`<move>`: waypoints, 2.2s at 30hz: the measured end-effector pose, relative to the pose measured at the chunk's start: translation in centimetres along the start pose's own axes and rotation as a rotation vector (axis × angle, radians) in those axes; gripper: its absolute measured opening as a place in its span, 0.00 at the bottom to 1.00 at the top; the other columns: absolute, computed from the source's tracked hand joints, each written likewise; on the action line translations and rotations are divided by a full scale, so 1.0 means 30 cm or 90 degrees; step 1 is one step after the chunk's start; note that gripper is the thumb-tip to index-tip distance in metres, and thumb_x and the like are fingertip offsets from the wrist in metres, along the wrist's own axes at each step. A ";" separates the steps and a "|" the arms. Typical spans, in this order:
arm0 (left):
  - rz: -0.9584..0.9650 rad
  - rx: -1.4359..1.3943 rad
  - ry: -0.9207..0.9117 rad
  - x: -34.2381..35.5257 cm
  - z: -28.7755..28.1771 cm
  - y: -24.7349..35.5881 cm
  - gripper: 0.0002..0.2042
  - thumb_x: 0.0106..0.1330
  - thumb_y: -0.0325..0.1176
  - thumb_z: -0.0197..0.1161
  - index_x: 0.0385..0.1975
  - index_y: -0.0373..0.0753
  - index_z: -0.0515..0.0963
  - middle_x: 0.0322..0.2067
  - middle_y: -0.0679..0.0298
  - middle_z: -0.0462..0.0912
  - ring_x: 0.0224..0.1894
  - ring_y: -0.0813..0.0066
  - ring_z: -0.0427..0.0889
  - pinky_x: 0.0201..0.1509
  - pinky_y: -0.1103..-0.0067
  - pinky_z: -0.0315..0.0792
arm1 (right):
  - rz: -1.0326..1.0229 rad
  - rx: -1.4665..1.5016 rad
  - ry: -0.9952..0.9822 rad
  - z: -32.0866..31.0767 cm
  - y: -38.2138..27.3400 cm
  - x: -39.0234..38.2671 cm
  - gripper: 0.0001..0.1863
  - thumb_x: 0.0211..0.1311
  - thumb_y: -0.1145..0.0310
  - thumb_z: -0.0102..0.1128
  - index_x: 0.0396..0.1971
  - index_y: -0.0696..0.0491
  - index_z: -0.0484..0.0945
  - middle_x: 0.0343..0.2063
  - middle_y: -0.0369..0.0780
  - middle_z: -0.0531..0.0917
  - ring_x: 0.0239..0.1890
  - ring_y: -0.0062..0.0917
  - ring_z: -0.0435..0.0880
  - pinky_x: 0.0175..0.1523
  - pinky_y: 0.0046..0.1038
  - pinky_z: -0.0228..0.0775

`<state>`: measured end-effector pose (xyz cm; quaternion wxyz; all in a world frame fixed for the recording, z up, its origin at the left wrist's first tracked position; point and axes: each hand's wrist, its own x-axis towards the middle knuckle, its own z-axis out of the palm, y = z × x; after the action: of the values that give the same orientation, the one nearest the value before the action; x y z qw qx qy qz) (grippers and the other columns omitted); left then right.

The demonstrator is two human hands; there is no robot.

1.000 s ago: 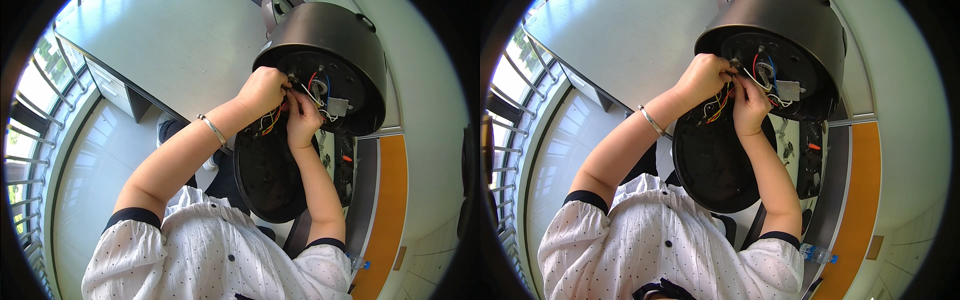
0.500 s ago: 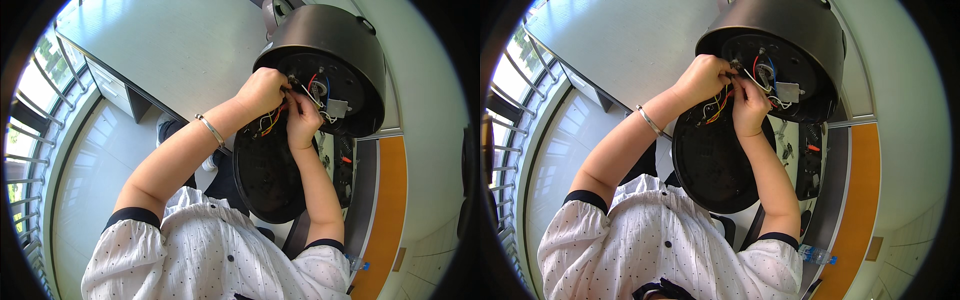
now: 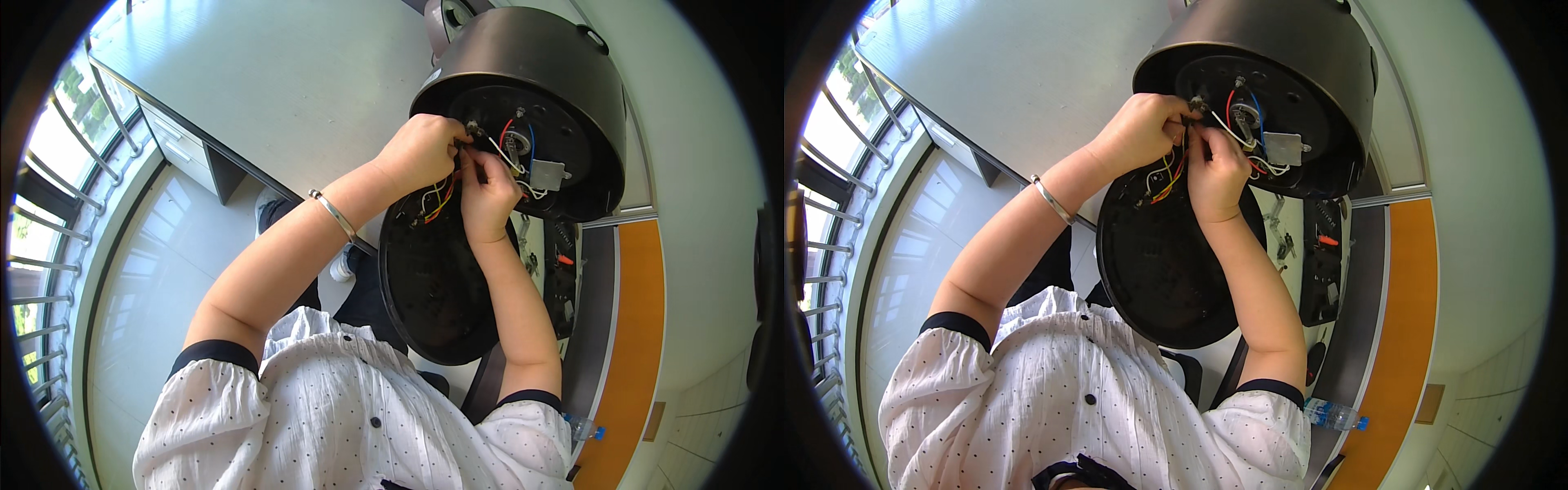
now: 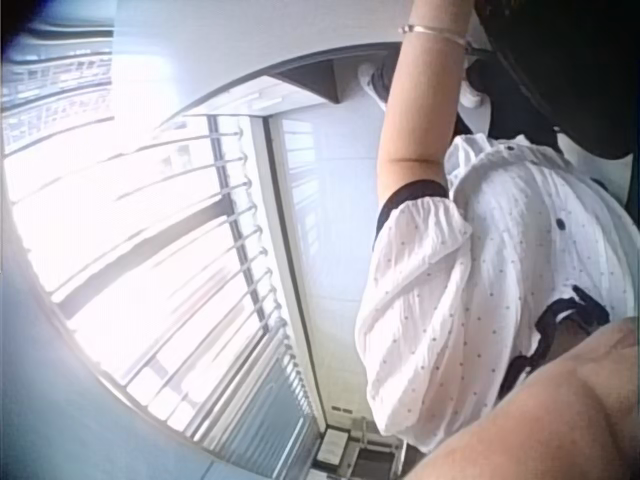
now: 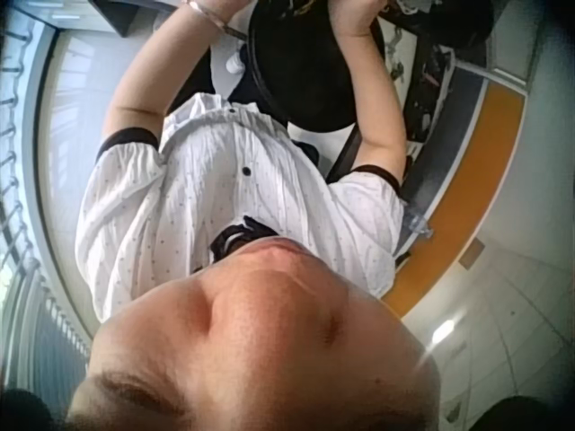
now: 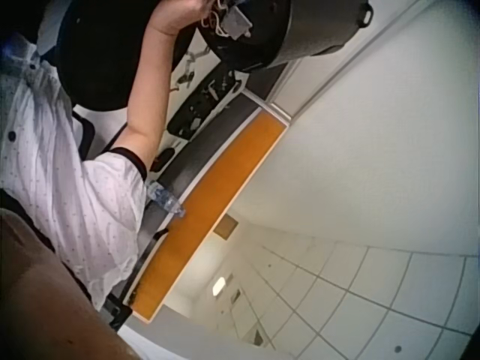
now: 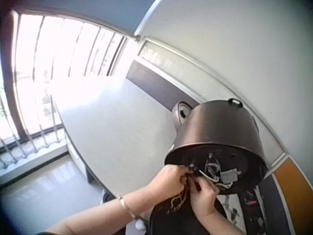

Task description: The person works on the internal wiring of a black cylindrical device, using a screwdriver to tighten connections and adjusting wires by hand. The task involves careful manipulation of small components inside the device's housing.

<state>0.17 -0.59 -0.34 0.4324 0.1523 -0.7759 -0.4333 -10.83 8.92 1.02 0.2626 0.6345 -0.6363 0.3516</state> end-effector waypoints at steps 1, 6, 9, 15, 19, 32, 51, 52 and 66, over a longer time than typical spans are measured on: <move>-0.021 -0.009 -0.007 0.001 0.000 0.002 0.11 0.47 0.22 0.56 0.31 0.33 0.81 0.26 0.51 0.81 0.31 0.58 0.81 0.39 0.72 0.75 | 0.000 -0.004 -0.003 -0.002 -0.001 0.000 0.04 0.48 0.77 0.64 0.23 0.57 0.77 0.21 0.41 0.80 0.22 0.34 0.79 0.26 0.28 0.71; 0.000 -0.033 0.003 0.005 0.007 -0.014 0.12 0.48 0.18 0.57 0.34 0.32 0.79 0.20 0.54 0.80 0.20 0.64 0.80 0.27 0.77 0.73 | -0.042 -0.037 -0.005 0.002 -0.001 -0.002 0.04 0.49 0.78 0.63 0.26 0.57 0.77 0.22 0.41 0.79 0.22 0.35 0.79 0.26 0.29 0.71; -0.042 -0.048 -0.009 0.010 0.003 -0.002 0.11 0.47 0.20 0.58 0.32 0.33 0.81 0.24 0.52 0.81 0.26 0.63 0.82 0.33 0.75 0.75 | -0.052 -0.031 -0.006 0.001 0.015 -0.010 0.04 0.50 0.78 0.62 0.28 0.57 0.76 0.23 0.42 0.79 0.23 0.35 0.79 0.26 0.29 0.71; -0.048 -0.068 -0.010 0.005 0.002 -0.007 0.10 0.52 0.19 0.58 0.35 0.31 0.79 0.21 0.55 0.81 0.17 0.73 0.80 0.24 0.80 0.73 | -0.090 -0.057 0.017 0.002 0.015 -0.013 0.05 0.50 0.79 0.63 0.28 0.58 0.78 0.26 0.42 0.81 0.24 0.32 0.81 0.29 0.26 0.73; -0.062 -0.068 -0.004 0.004 -0.002 -0.004 0.10 0.52 0.19 0.59 0.35 0.32 0.80 0.21 0.55 0.82 0.17 0.74 0.80 0.23 0.80 0.73 | -0.131 -0.088 0.026 0.003 0.019 -0.004 0.06 0.49 0.81 0.63 0.28 0.58 0.78 0.26 0.43 0.82 0.26 0.33 0.82 0.29 0.26 0.74; -0.061 -0.038 0.068 -0.001 0.020 0.002 0.10 0.53 0.19 0.57 0.33 0.35 0.82 0.20 0.53 0.81 0.18 0.70 0.80 0.27 0.79 0.74 | -0.204 -0.177 -0.009 -0.001 -0.001 0.000 0.06 0.48 0.82 0.60 0.28 0.59 0.78 0.28 0.42 0.81 0.25 0.33 0.81 0.29 0.28 0.74; -0.071 -0.060 0.060 0.007 0.010 0.000 0.10 0.52 0.19 0.57 0.32 0.33 0.82 0.19 0.56 0.81 0.19 0.73 0.80 0.27 0.80 0.75 | 0.027 0.054 -0.038 -0.001 0.018 -0.010 0.03 0.54 0.80 0.61 0.29 0.62 0.80 0.27 0.42 0.82 0.21 0.21 0.82 0.25 0.19 0.76; -0.074 -0.060 0.060 0.007 0.009 0.000 0.10 0.52 0.19 0.57 0.32 0.33 0.82 0.19 0.56 0.81 0.19 0.74 0.80 0.27 0.80 0.75 | 0.020 0.049 -0.035 0.000 0.021 -0.011 0.03 0.54 0.80 0.61 0.30 0.62 0.80 0.27 0.42 0.82 0.21 0.21 0.82 0.25 0.19 0.76; -0.085 -0.060 0.072 0.006 0.011 0.003 0.09 0.47 0.21 0.59 0.28 0.36 0.83 0.27 0.53 0.82 0.31 0.57 0.81 0.39 0.72 0.75 | -0.053 -0.034 -0.055 -0.008 0.011 0.004 0.03 0.53 0.80 0.60 0.29 0.60 0.79 0.24 0.41 0.81 0.20 0.22 0.82 0.24 0.21 0.74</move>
<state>-0.20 -0.48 -0.26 0.4522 0.2074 -0.7174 -0.4877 -11.18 9.01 1.24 0.2659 0.6679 -0.6291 0.2957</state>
